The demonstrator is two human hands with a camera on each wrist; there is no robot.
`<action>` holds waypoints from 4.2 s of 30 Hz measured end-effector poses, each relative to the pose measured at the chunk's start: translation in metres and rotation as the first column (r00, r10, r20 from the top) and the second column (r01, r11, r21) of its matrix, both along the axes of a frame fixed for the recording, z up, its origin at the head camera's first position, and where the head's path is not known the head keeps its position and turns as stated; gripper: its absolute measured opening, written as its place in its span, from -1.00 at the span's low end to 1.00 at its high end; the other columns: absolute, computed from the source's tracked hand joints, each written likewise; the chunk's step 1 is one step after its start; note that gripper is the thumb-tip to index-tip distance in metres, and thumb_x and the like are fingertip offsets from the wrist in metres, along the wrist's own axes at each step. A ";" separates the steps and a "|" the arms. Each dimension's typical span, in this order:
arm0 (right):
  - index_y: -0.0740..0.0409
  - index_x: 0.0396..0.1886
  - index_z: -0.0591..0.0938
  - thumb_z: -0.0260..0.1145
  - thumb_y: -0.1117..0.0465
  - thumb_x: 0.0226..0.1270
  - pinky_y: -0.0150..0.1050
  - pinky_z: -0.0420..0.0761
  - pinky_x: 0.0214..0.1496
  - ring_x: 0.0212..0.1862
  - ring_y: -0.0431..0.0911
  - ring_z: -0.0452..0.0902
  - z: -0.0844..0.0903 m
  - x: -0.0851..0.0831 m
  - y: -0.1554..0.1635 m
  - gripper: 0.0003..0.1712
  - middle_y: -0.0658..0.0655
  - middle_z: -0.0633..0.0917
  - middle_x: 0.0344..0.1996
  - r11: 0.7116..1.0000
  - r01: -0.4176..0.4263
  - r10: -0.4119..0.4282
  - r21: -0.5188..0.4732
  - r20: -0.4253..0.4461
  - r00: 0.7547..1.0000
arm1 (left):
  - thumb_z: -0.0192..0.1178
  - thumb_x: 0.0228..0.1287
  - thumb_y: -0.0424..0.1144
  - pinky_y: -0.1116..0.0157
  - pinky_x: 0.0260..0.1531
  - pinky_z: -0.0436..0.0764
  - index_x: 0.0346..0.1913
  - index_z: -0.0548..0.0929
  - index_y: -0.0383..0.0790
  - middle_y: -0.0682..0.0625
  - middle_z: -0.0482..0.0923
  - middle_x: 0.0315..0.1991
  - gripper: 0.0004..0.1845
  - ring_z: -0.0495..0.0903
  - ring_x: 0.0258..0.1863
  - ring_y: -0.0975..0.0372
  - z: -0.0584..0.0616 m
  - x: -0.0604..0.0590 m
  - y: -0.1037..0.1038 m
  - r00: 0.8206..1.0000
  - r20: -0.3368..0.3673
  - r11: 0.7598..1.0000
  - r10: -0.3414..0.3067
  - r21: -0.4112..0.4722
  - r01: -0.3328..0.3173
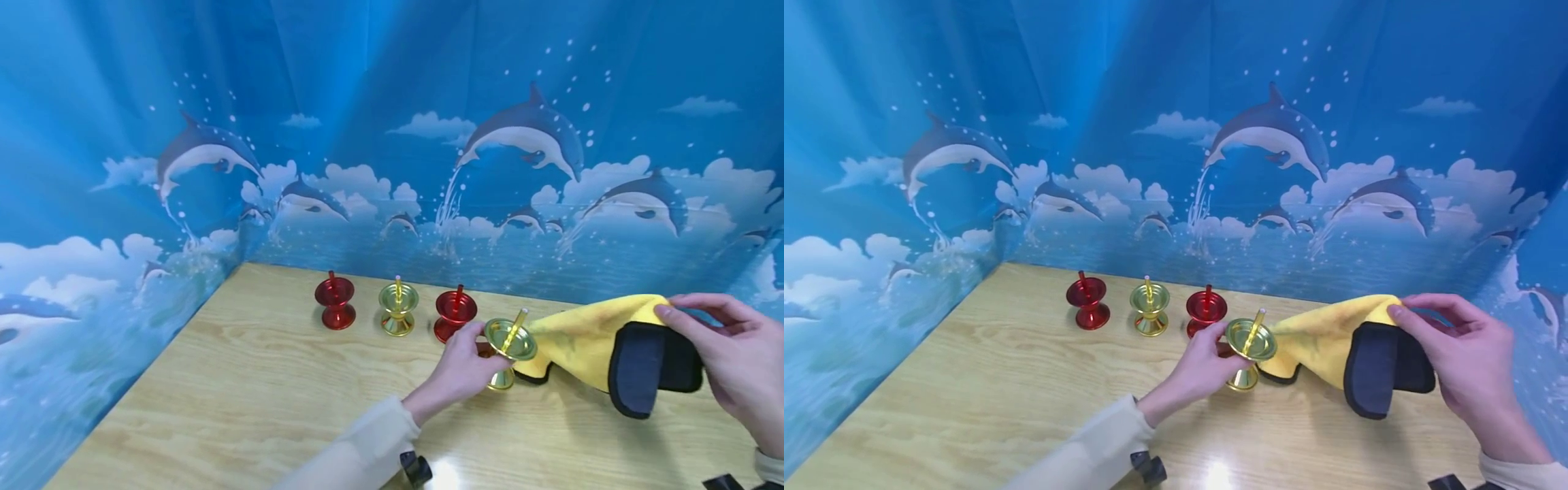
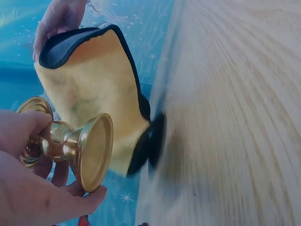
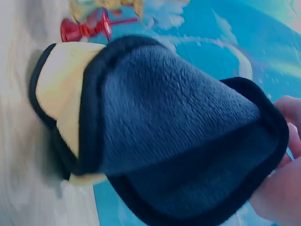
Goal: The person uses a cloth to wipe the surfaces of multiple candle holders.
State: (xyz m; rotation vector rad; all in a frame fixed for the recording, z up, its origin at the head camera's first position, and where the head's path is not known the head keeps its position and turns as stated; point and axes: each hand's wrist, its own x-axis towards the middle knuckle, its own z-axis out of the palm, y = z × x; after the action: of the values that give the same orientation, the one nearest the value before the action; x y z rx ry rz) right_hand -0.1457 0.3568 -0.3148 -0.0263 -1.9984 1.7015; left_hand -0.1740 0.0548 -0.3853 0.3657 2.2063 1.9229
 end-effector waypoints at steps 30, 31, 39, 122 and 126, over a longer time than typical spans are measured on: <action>-0.21 -0.34 0.72 0.30 0.40 0.37 -0.59 0.53 -0.58 -0.56 -0.49 0.61 -0.016 0.000 0.043 -0.66 -0.35 0.62 -0.32 0.971 0.202 -0.188 -0.126 0.115 0.975 | 0.53 0.03 -0.23 0.23 0.05 0.65 0.02 0.61 -0.05 0.07 0.71 -0.09 -0.55 0.69 -0.01 0.21 -0.039 -0.063 0.074 0.950 -0.105 0.893 0.293 -0.325 -0.312; -0.17 -0.34 0.74 0.32 0.42 0.35 -0.60 0.53 -0.57 -0.54 -0.49 0.62 -0.016 -0.001 0.042 -0.67 -0.34 0.64 -0.31 0.967 0.201 -0.188 -0.156 0.099 0.977 | 0.53 0.03 -0.21 0.22 0.03 0.66 0.00 0.61 -0.03 0.07 0.72 -0.10 -0.55 0.70 -0.02 0.20 -0.039 -0.063 0.075 0.948 -0.113 0.884 0.296 -0.342 -0.317; -0.15 -0.30 0.75 0.32 0.49 0.34 -0.61 0.51 -0.55 -0.51 -0.47 0.64 -0.025 0.001 0.038 -0.62 -0.35 0.70 -0.38 0.989 0.116 -0.110 -0.089 0.072 0.991 | 0.55 0.05 -0.12 0.19 0.09 0.61 0.15 0.56 0.00 0.09 0.65 -0.01 -0.42 0.64 0.03 0.22 -0.035 -0.057 0.072 0.955 -0.072 0.893 0.287 -0.341 -0.294; -0.03 -0.03 0.67 0.34 0.22 0.45 -0.64 0.59 -0.30 -0.23 -0.63 0.55 -0.004 0.040 -0.040 -0.84 -0.41 0.54 -0.16 0.910 0.051 -0.132 0.413 0.172 0.976 | 0.50 0.13 -0.30 0.25 0.08 0.67 0.07 0.66 -0.14 -0.02 0.73 0.03 -0.58 0.68 0.06 0.18 -0.007 -0.023 -0.065 0.979 -0.189 0.994 -0.078 -0.096 0.061; 0.15 0.00 0.70 0.41 0.25 0.38 -0.59 0.62 -0.27 -0.19 -0.50 0.62 -0.005 0.043 -0.064 -0.77 -0.36 0.65 -0.18 0.897 -0.021 -0.052 0.441 0.153 0.987 | 0.46 0.19 -0.30 0.39 0.00 0.66 0.12 0.65 -0.14 -0.04 0.72 0.06 -0.58 0.69 0.05 0.23 -0.006 -0.019 -0.064 0.969 -0.206 0.990 -0.136 -0.077 0.122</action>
State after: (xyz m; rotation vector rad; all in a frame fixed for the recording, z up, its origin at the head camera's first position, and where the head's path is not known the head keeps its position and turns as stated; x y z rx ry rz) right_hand -0.1029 0.2930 -0.3197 -0.0221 -2.4567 1.2295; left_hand -0.1934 -0.0089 -0.3918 0.7148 2.3008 1.8152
